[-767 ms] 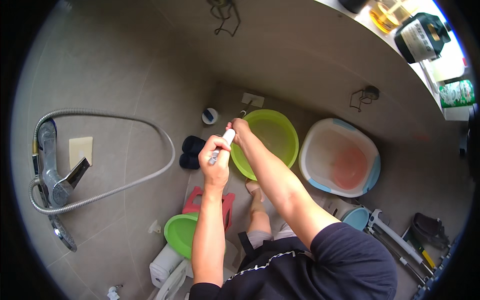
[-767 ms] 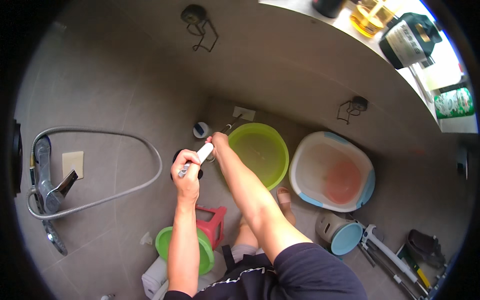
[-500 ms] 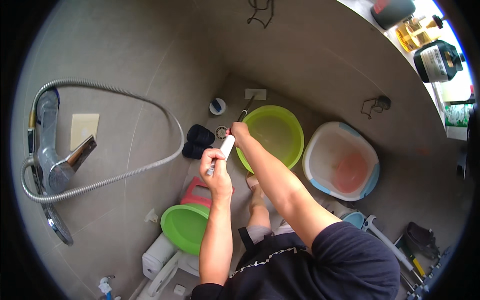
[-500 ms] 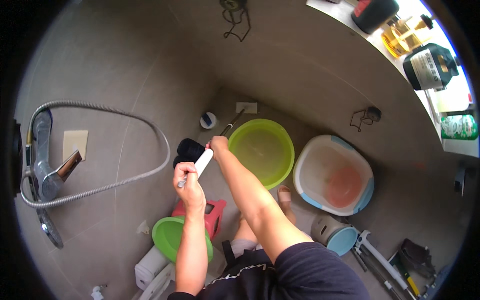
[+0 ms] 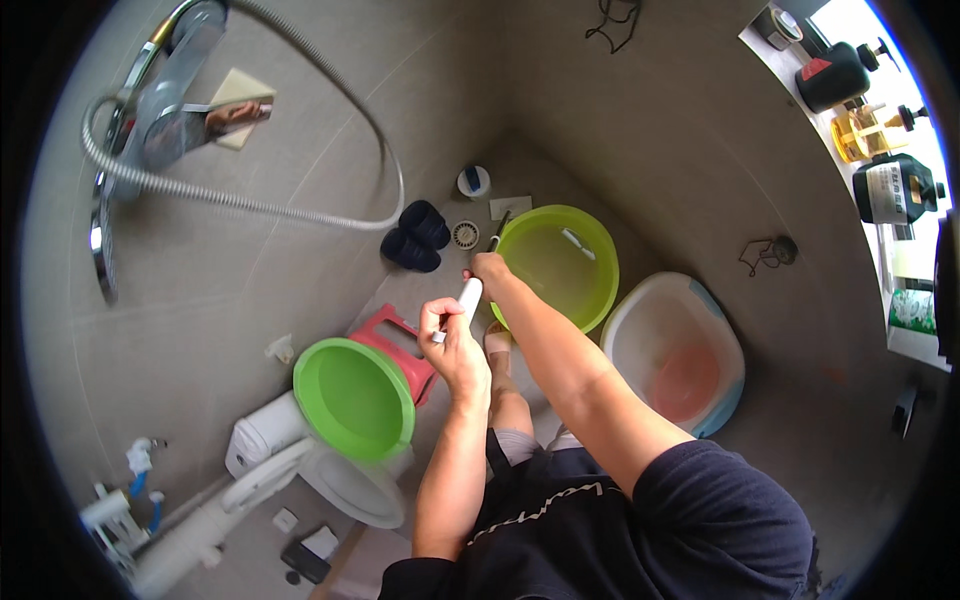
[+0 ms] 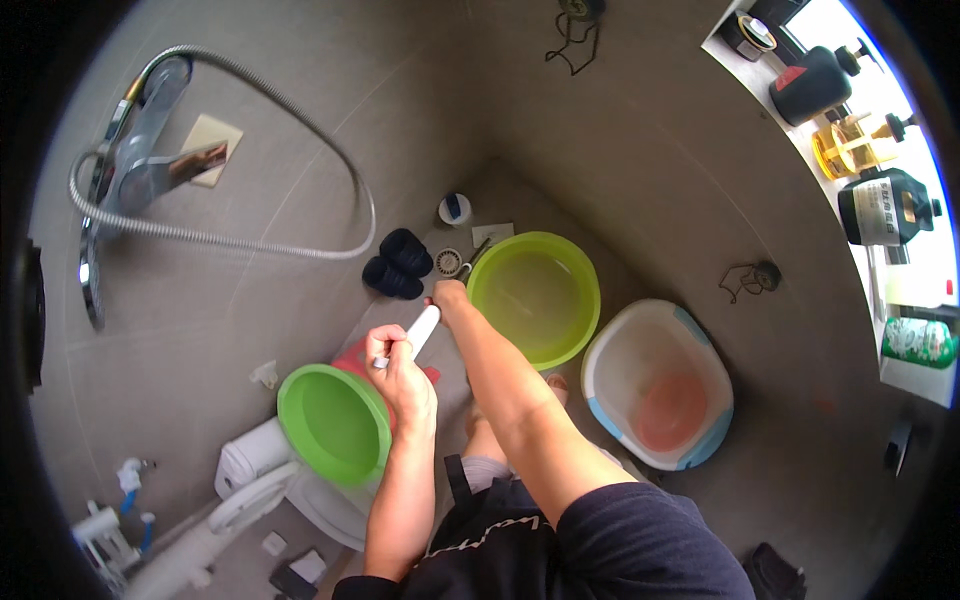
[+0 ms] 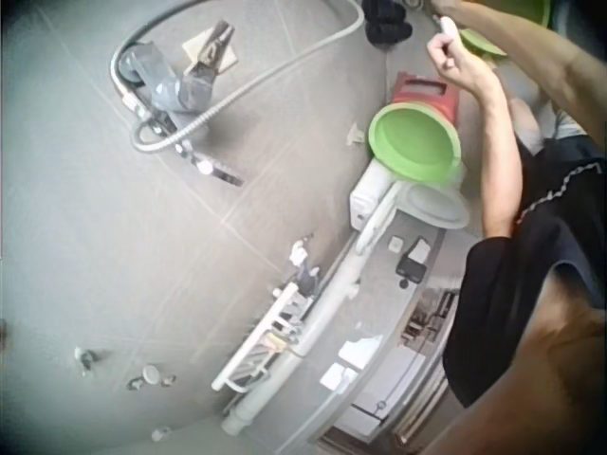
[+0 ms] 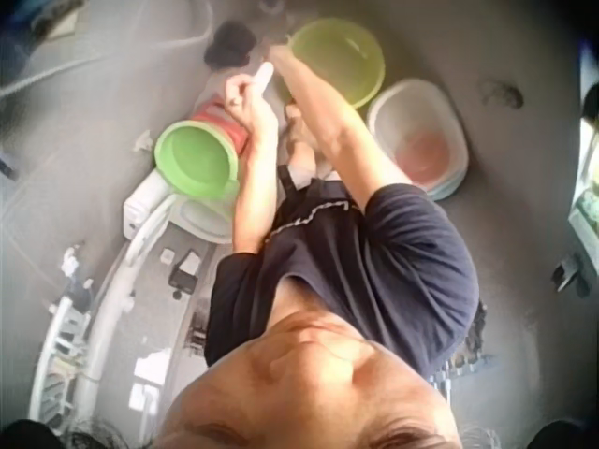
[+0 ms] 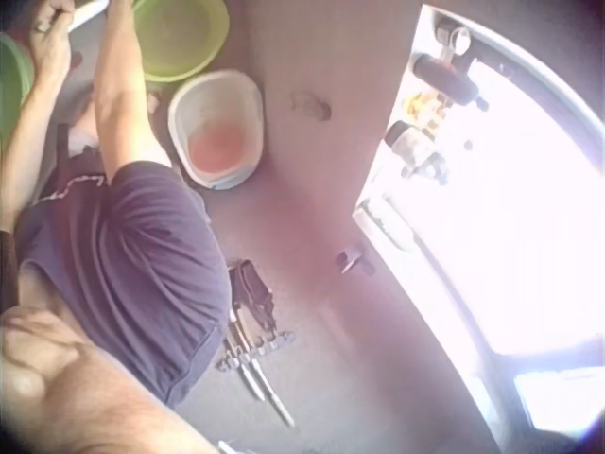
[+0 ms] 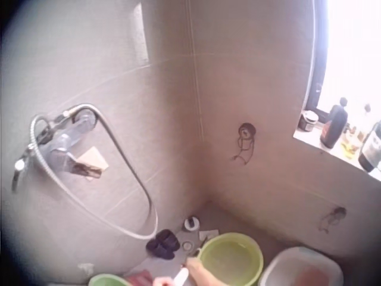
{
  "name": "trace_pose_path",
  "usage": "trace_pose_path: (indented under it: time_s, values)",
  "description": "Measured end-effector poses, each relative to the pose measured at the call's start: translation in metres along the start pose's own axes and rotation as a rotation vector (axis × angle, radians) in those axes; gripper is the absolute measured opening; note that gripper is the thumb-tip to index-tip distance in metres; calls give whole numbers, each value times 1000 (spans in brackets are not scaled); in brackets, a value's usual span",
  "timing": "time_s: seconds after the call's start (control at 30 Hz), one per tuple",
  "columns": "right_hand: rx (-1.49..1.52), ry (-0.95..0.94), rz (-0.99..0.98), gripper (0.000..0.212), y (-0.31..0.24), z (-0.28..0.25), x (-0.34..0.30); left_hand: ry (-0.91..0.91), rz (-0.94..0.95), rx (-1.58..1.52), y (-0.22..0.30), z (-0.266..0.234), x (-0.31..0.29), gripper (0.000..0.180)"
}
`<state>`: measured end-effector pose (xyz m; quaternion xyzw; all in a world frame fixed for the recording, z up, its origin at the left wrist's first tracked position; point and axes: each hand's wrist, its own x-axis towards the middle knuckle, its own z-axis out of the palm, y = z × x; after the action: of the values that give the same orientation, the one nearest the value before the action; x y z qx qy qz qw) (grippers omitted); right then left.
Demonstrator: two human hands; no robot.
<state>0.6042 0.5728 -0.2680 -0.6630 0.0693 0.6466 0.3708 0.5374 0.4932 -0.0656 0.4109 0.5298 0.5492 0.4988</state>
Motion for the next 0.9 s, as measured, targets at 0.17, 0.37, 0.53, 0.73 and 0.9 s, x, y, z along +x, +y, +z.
trace_pose_path:
  time_s: [0.17,0.37,0.53,0.73,0.9]
  values:
    - [13,-61,82,18,36,20,-47,151,-15,-25,-2,-38,-34,18]
    - [-65,-18,126,14,78,20,-69,251,-7,-75,-8,-64,-77,17]
    - [-79,-35,171,15,105,24,-106,307,14,-66,-8,-92,-105,17]
    - [-139,-95,181,13,165,33,-122,375,20,-35,0,-137,-139,13]
    - [-123,-163,171,12,226,44,-145,431,17,-50,9,-183,-174,14]
